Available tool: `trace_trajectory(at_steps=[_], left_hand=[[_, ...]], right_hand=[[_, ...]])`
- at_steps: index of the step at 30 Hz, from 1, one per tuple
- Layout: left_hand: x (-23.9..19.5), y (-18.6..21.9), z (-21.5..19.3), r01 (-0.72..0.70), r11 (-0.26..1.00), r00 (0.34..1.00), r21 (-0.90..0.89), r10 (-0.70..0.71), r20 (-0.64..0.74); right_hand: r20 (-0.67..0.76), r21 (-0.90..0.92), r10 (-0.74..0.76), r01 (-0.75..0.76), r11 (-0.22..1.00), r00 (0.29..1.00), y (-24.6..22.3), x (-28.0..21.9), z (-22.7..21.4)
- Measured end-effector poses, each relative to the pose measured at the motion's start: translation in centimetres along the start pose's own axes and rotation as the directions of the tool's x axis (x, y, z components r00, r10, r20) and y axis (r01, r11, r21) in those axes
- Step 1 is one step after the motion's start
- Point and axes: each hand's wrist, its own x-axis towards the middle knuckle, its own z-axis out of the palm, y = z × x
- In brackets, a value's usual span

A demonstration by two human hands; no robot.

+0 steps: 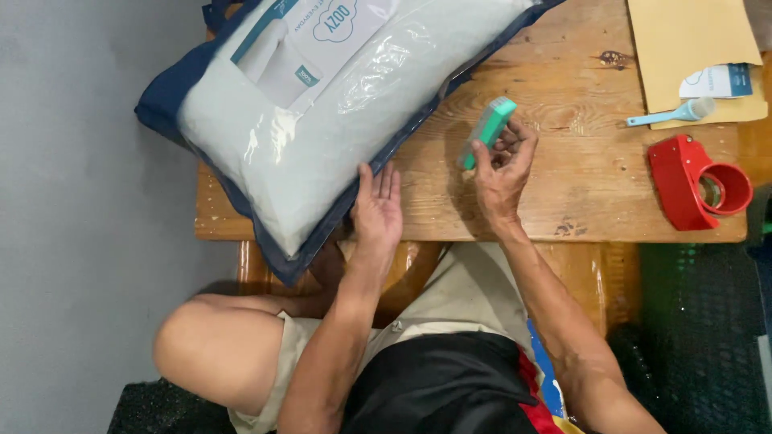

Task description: Cleaning a pillow and its carrying bag using a cleaning block

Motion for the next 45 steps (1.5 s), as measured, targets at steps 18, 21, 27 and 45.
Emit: trace_trajectory(at_steps=[18,21,27,45], left_hand=[[-5.5,2.5,-0.6,-0.229,0.907,0.973,0.352,0.217,0.072],[-1.9,1.5,-4.8,-0.199,0.907,0.980,0.371,0.173,0.101],[-2.7,1.7,-3.5,-0.219,0.912,0.976,0.347,0.201,0.089],[-1.9,2.0,-3.8,-0.258,0.871,0.966,0.417,0.222,0.133]], right_hand=[[0.295,-0.273,-0.646,0.710,0.649,0.704,-3.8,0.8,6.0],[0.022,-0.400,-0.480,0.448,0.800,0.877,1.8,6.7,2.8],[0.144,-0.272,-0.512,0.531,0.802,0.847,-5.7,0.7,8.3],[0.050,-0.291,-0.442,0.437,0.851,0.895,-6.6,4.8,2.8]])
